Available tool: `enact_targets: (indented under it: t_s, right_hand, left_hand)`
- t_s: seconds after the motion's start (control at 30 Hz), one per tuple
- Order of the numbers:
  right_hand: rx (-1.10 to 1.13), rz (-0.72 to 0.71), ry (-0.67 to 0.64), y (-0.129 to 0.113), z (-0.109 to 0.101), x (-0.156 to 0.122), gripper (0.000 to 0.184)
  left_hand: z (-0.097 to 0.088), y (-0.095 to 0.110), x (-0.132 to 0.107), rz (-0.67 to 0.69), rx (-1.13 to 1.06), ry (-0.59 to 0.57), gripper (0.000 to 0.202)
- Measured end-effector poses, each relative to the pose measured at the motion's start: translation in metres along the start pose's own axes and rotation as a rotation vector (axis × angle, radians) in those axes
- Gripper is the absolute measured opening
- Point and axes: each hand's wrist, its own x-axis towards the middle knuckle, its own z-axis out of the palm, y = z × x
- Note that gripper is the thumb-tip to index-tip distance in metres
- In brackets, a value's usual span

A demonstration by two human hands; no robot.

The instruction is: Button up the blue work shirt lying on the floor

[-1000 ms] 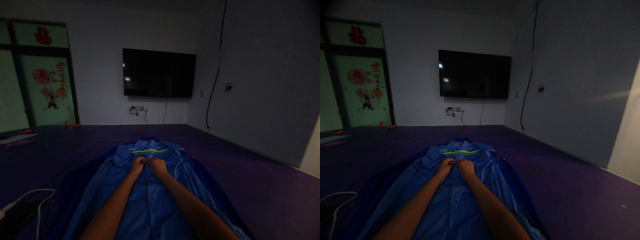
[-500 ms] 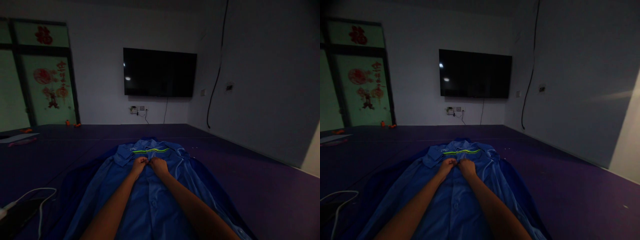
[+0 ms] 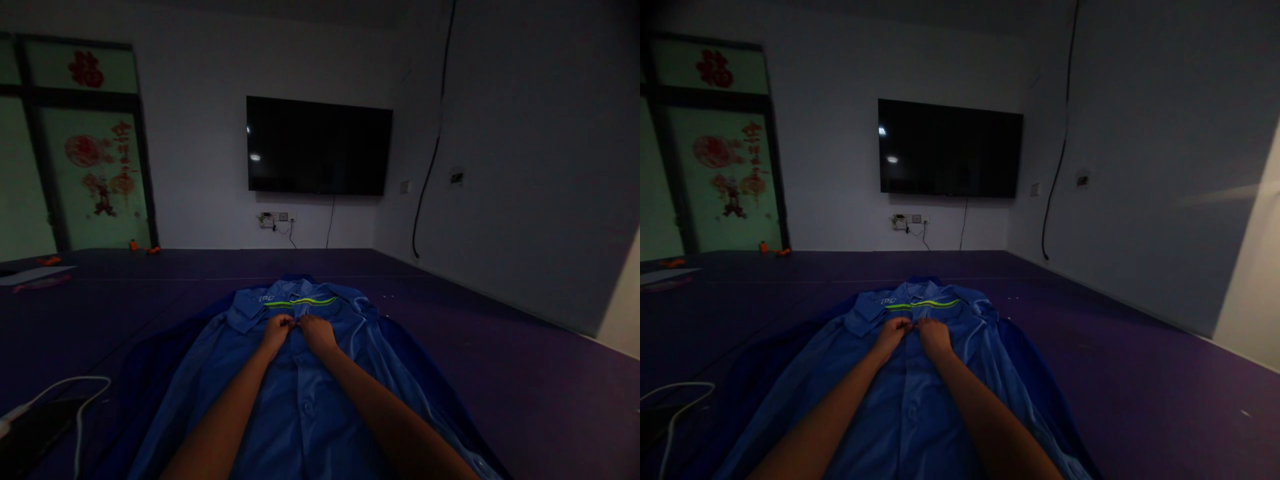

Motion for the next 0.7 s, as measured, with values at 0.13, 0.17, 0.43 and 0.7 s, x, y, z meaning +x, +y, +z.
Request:
enact_targets:
  t_s: [0.13, 0.17, 0.43, 0.7]
  right_hand:
    - [-0.002, -0.004, -0.006, 0.0004, -0.0005, 0.0002, 0.031]
    - [-0.002, -0.005, -0.009, 0.0004, -0.0009, 0.0002, 0.031]
    - [-0.012, -0.013, -0.037, -0.0014, -0.0047, -0.0009, 0.028]
    - [-0.004, -0.025, -0.04, -0.0039, -0.0071, -0.0017, 0.03]
  left_hand:
    - [-0.0004, -0.0001, -0.0003, -0.005, 0.018, -0.018, 0.012]
    - [-0.0005, -0.0001, -0.0001, -0.006, 0.021, -0.021, 0.012]
    - [0.0013, 0.0034, -0.0001, -0.004, 0.017, -0.081, 0.016]
    - [0.0018, 0.0016, 0.0001, -0.001, 0.013, -0.03, 0.017]
